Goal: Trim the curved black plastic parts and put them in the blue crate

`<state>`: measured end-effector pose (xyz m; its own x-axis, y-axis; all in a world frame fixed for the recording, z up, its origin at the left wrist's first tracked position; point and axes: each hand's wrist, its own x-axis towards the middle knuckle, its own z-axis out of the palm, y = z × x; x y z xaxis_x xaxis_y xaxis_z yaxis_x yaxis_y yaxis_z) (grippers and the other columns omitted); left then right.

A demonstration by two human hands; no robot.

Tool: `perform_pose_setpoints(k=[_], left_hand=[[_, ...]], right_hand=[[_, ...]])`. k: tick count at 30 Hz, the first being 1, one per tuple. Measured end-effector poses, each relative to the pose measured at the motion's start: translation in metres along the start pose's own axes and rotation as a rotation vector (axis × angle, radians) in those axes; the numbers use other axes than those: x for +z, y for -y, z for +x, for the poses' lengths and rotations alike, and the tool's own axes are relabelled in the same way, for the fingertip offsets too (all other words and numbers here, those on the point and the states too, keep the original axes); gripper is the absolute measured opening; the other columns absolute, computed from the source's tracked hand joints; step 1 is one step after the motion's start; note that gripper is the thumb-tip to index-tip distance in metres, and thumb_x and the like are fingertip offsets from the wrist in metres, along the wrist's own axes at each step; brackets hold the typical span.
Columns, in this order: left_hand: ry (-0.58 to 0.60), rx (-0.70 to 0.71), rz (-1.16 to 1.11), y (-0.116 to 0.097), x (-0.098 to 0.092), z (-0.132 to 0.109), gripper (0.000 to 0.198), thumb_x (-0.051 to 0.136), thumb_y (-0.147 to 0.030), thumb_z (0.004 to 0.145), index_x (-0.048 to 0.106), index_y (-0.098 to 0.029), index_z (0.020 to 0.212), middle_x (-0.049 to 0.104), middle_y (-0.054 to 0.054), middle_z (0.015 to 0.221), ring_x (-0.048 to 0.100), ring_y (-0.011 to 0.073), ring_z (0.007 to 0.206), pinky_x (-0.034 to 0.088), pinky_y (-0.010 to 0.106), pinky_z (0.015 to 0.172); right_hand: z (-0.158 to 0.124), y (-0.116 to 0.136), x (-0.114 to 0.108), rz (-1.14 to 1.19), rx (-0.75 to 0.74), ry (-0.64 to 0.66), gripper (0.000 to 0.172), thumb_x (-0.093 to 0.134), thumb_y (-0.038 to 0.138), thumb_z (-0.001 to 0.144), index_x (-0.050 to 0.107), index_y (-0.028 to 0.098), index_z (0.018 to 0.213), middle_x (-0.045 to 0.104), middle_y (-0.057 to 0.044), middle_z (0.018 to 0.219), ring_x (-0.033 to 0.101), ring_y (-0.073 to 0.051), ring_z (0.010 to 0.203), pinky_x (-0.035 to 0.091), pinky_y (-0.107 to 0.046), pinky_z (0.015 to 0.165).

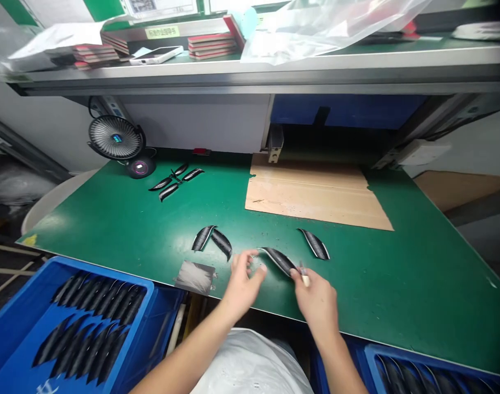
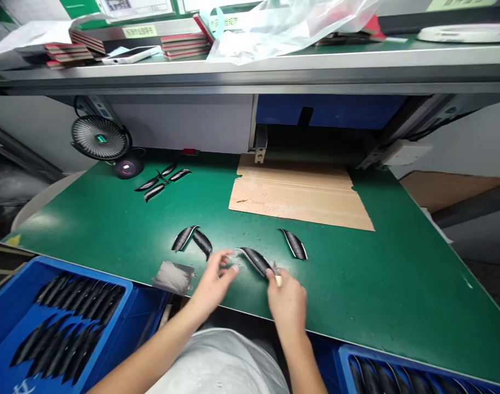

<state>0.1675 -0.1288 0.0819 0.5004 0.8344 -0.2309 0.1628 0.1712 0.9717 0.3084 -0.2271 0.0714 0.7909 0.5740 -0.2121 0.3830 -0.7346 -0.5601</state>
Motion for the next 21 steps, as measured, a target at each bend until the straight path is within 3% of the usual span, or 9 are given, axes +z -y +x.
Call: perform_pose_setpoints(k=[2, 5, 8, 11, 14, 18, 20, 21], left_hand=[[0.152, -0.005, 0.165, 0.016, -0.004, -0.010, 0.025, 0.061, -0.029, 0.085, 0.063, -0.023, 0.109, 0.053, 0.008, 0.111, 0.049, 0.0231, 0.111, 0.039, 0.036, 0.096], [0.272, 0.049, 0.236, 0.016, -0.010, -0.022, 0.016, 0.054, -0.030, 0.090, 0.065, -0.020, 0.095, 0.059, 0.007, 0.101, 0.053, 0.0215, 0.103, 0.043, 0.033, 0.089], [0.302, 0.054, 0.205, 0.003, -0.011, -0.025, 0.020, 0.051, -0.032, 0.092, 0.063, -0.019, 0.084, 0.062, 0.004, 0.089, 0.057, 0.0181, 0.087, 0.044, 0.030, 0.080], [0.311, 0.037, 0.141, -0.004, -0.008, -0.023, 0.019, 0.052, -0.033, 0.092, 0.062, -0.018, 0.085, 0.063, 0.004, 0.086, 0.057, 0.0171, 0.082, 0.044, 0.030, 0.077], [0.269, 0.010, 0.057, -0.005, -0.002, -0.017, 0.018, 0.056, -0.034, 0.090, 0.062, -0.018, 0.095, 0.063, 0.006, 0.097, 0.057, 0.0188, 0.091, 0.044, 0.032, 0.082], [0.150, -0.084, -0.270, -0.018, 0.001, -0.004, 0.043, 0.069, -0.038, 0.083, 0.053, -0.019, 0.118, 0.058, 0.012, 0.118, 0.054, 0.0226, 0.111, 0.043, 0.036, 0.094], [0.173, -0.095, -0.526, -0.034, 0.000, 0.003, 0.049, 0.071, -0.039, 0.082, 0.051, -0.021, 0.123, 0.057, 0.012, 0.124, 0.052, 0.0234, 0.118, 0.043, 0.037, 0.096], [0.192, -0.087, -0.648, -0.044, -0.001, 0.006, 0.043, 0.070, -0.039, 0.082, 0.054, -0.021, 0.118, 0.059, 0.011, 0.120, 0.053, 0.0232, 0.117, 0.044, 0.037, 0.095]], right_hand=[[0.013, -0.021, 0.001, -0.056, 0.029, -0.016, 0.033, 0.050, 0.041, 0.088, 0.072, 0.016, 0.086, 0.070, -0.015, 0.074, 0.062, -0.033, 0.072, 0.038, -0.037, 0.065], [0.023, -0.037, -0.007, -0.135, 0.064, -0.063, 0.044, 0.046, 0.054, 0.089, 0.071, 0.019, 0.098, 0.070, -0.014, 0.075, 0.062, -0.035, 0.074, 0.037, -0.038, 0.065], [0.040, -0.043, -0.018, -0.203, 0.119, -0.194, 0.053, 0.042, 0.060, 0.089, 0.068, 0.019, 0.111, 0.070, -0.016, 0.087, 0.062, -0.036, 0.080, 0.039, -0.039, 0.065], [0.069, -0.047, -0.025, -0.186, 0.126, -0.225, 0.050, 0.050, 0.051, 0.086, 0.067, 0.014, 0.115, 0.068, -0.020, 0.101, 0.062, -0.038, 0.090, 0.041, -0.040, 0.068], [0.087, -0.041, -0.030, -0.128, 0.139, -0.182, 0.041, 0.055, 0.039, 0.081, 0.072, 0.009, 0.104, 0.069, -0.022, 0.086, 0.062, -0.038, 0.083, 0.042, -0.041, 0.066], [0.054, -0.005, -0.034, 0.051, 0.037, -0.092, 0.045, 0.059, 0.048, 0.081, 0.072, 0.011, 0.102, 0.070, -0.014, 0.080, 0.063, -0.029, 0.075, 0.045, -0.035, 0.064], [0.021, 0.023, -0.032, 0.230, -0.109, 0.091, 0.046, 0.063, 0.057, 0.078, 0.073, 0.016, 0.097, 0.070, -0.006, 0.078, 0.061, -0.023, 0.071, 0.046, -0.029, 0.063], [0.004, 0.036, -0.029, 0.378, -0.202, 0.235, 0.045, 0.065, 0.057, 0.078, 0.073, 0.016, 0.094, 0.069, -0.005, 0.078, 0.059, -0.021, 0.070, 0.045, -0.028, 0.063]])
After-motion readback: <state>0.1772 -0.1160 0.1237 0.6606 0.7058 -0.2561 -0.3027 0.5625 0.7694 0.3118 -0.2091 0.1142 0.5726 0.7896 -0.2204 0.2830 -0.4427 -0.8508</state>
